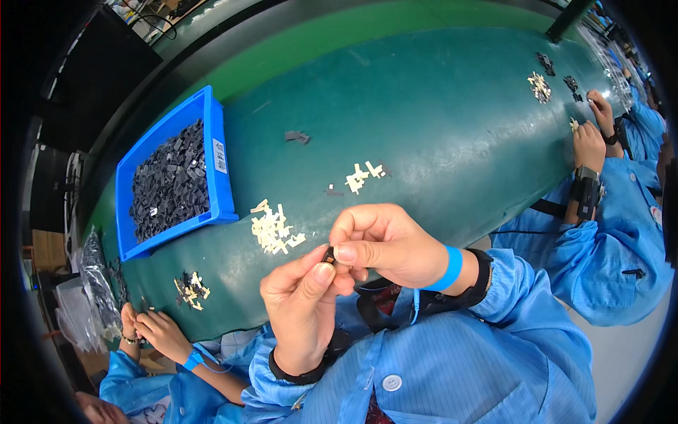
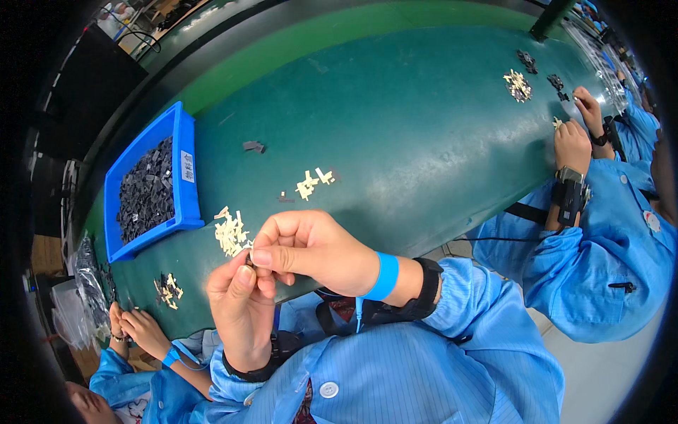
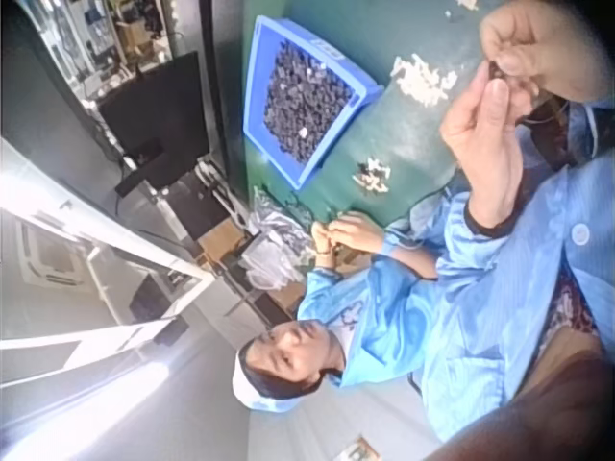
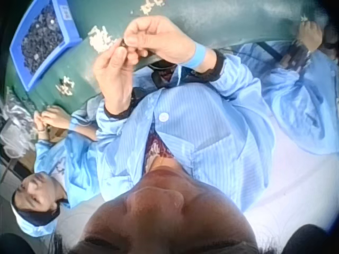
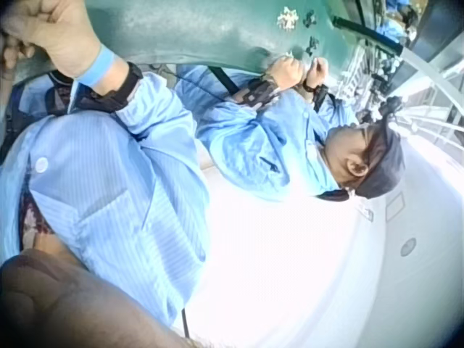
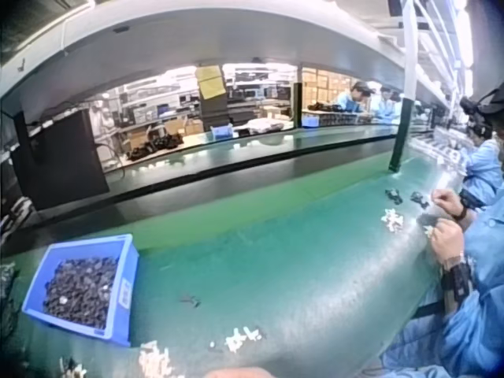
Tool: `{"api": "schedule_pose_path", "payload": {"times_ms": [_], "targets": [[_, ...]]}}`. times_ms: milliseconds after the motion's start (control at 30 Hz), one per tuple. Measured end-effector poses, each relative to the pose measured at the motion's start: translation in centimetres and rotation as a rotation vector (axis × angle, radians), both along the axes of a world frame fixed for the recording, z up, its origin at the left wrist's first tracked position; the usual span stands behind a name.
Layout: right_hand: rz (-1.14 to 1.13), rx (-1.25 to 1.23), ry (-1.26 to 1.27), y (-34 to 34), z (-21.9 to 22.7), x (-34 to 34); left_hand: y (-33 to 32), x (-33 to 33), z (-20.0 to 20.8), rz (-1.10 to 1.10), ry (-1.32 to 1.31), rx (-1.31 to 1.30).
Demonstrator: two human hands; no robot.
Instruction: Assemble small plastic and rubber components at an industrial workbench.
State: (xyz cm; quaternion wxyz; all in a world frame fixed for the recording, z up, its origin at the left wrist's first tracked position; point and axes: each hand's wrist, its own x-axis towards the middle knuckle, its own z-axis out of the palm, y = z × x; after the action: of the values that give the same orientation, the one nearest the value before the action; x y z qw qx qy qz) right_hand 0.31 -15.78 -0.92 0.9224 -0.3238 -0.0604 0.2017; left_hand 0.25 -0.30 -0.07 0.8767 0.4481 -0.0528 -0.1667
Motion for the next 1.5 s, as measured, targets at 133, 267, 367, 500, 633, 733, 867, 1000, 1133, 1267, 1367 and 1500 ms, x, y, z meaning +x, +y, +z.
{"api": "schedule_pose_path", "payload": {"times_ms": [133,267,367,500,633,733,867,1000,1133,1267,1367,1500], "targets": [[-0.23,-0.329,-0.213,0.4,-0.5,-0.1,-0.1,0.0,0.0,-0.087,0.291,-0.215],[-0.422,-0.668,-0.547,0.3,-1.5,0.2,0.2,-0.1,-0.4,-0.143,0.446,-0.334],[-0.239,-0.764,-0.557,-0.8,-1.6,0.1,0.8,-0.5,-0.2,-0.147,0.347,-0.198],[-0.03,-0.986,-0.583,-3.2,0.6,-0.2,2.9,-0.2,1.4,0.004,0.032,0.036],[-0.187,-1.257,-0.831,-5.5,2.0,0.6,7.0,1.2,2.9,0.066,-0.225,0.146],[-0.318,-1.522,-1.072,-6.9,3.3,1.8,10.0,1.9,3.9,0.143,-0.405,0.169],[-0.299,-1.677,-1.138,-7.3,4.8,3.8,10.1,2.3,7.1,0.438,-0.491,0.219],[-0.219,-1.738,-1.204,-5.7,5.2,5.1,9.4,3.7,8.6,0.771,-0.592,0.531],[-0.181,-1.736,-1.237,-5.5,3.8,6.2,9.1,9.3,6.7,0.52,-0.43,0.786],[-0.081,-1.839,-1.178,-5.4,3.2,7.0,10.6,11.2,3.2,0.441,-0.198,0.8],[0.014,-1.879,-1.115,-5.4,2.3,7.4,12.7,9.9,2.8,0.416,-0.238,0.717],[0.105,-1.847,-1.098,-4.0,0.1,8.6,14.9,8.1,3.3,0.298,-0.136,0.742]]}}
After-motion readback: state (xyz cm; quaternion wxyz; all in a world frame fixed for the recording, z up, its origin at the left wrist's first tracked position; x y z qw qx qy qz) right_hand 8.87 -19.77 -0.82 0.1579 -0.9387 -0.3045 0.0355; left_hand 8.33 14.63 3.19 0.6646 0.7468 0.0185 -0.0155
